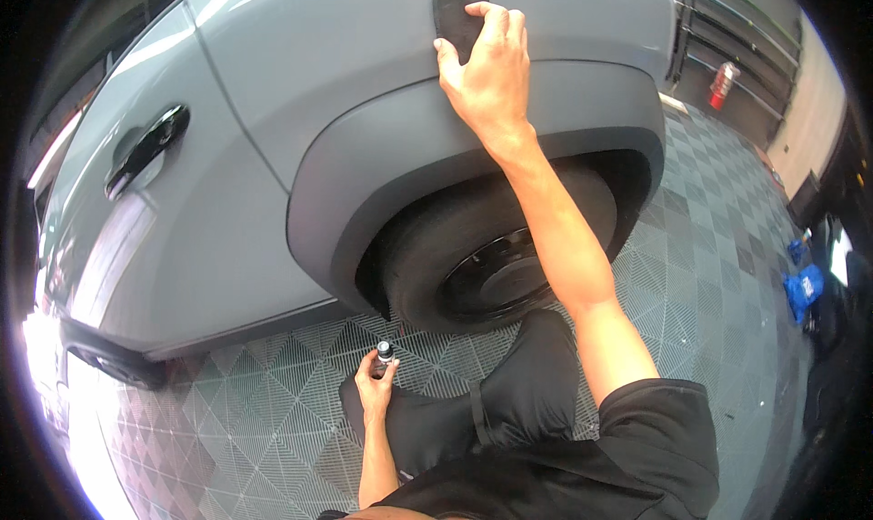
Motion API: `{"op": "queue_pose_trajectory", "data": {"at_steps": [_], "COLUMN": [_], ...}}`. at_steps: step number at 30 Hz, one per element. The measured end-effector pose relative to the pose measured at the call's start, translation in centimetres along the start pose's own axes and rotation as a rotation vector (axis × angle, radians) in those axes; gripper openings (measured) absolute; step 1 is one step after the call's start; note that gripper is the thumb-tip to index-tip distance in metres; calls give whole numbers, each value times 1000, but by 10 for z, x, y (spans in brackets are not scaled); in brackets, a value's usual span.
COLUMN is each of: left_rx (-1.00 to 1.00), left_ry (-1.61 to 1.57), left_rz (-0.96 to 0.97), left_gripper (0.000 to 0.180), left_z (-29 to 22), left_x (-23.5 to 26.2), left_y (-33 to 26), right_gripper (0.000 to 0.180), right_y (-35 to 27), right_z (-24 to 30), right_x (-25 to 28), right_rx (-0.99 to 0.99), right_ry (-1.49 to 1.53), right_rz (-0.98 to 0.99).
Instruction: The person applies a liquid coating to the side of a gray car using a small applicator pad. They repeatedly dispense the liquid from a small bottle onto the pad and rub it onto the car's surface, covering the door, fender, and wheel arch areas.
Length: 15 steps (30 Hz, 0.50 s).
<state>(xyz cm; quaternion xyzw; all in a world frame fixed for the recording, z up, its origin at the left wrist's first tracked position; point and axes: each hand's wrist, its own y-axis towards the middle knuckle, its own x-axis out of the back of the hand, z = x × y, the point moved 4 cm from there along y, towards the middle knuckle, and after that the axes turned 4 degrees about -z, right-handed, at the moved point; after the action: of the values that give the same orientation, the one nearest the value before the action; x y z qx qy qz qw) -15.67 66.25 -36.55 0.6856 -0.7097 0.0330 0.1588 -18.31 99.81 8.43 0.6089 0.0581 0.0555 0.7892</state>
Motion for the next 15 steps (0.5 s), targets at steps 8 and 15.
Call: {"op": "queue_pose_trajectory", "data": {"at_steps": [8, 15], "left_rx": [-20, -34], "left_ry": [-19, -88], "left_rz": [-57, -78], "left_gripper": [45, 46], "left_z": [12, 13], "left_x": [16, 23], "left_y": [-3, -3], "right_gripper": [51, 51], "right_y": [-35, -78], "right_z": [91, 143], "right_x": [-57, -88], "right_rx": [87, 217], "right_ry": [126, 127], "right_rz": [84, 130]}}
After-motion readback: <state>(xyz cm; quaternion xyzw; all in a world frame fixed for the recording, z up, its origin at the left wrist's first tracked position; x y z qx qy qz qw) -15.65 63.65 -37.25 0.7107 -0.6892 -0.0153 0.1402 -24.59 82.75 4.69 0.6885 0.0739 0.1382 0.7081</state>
